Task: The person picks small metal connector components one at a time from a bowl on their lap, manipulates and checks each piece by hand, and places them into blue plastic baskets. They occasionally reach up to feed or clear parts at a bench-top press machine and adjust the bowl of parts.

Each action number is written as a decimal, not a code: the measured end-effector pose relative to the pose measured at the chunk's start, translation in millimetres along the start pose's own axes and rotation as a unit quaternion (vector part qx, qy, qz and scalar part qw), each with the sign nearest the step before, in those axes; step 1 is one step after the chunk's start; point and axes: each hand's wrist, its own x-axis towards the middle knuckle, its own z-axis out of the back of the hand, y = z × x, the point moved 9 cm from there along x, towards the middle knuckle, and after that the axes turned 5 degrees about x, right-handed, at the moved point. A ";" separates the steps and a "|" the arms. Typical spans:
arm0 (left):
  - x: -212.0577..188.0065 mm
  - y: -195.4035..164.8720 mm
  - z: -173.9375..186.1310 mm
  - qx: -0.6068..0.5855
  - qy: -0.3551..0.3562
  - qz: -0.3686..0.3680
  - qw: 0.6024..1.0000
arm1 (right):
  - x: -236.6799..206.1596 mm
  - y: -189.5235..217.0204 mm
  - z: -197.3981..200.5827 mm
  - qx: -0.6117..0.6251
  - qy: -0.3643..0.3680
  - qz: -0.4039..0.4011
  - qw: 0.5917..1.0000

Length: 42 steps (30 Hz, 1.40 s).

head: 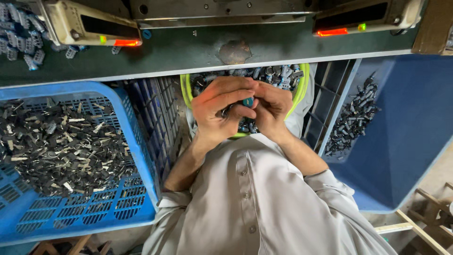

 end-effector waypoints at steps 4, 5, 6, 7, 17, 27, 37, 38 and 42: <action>-5.4 -2.0 5.5 0.078 -0.008 -0.004 0.997 | 5.3 -5.4 0.0 -0.063 0.037 -0.048 0.996; -7.6 0.7 8.6 0.102 0.000 0.008 0.995 | 6.1 -8.4 1.0 -0.085 0.051 -0.066 0.993; -10.0 3.0 14.5 0.113 -0.006 0.017 0.993 | 6.8 -7.8 0.1 -0.117 0.076 -0.060 0.988; -12.6 5.3 20.8 0.123 -0.010 0.026 0.992 | 7.0 -7.3 -0.3 -0.149 0.101 -0.055 0.982; -42.8 65.8 33.2 0.144 0.011 0.200 0.969 | 13.1 11.5 4.3 -0.328 0.150 0.023 0.932; -55.2 70.4 9.2 0.256 0.093 0.156 0.950 | -9.7 -9.5 -28.7 -0.353 0.339 0.007 0.872; -24.8 40.2 -12.6 0.018 0.068 0.110 0.991 | -4.9 -8.4 29.1 0.028 0.013 -0.051 0.998; -24.7 44.8 -16.7 -0.037 0.065 0.142 0.987 | -6.5 -9.1 32.8 0.091 -0.025 -0.044 0.995; -26.1 47.7 -20.1 -0.032 0.071 0.147 0.986 | -10.9 -16.0 29.1 0.154 -0.079 -0.033 0.984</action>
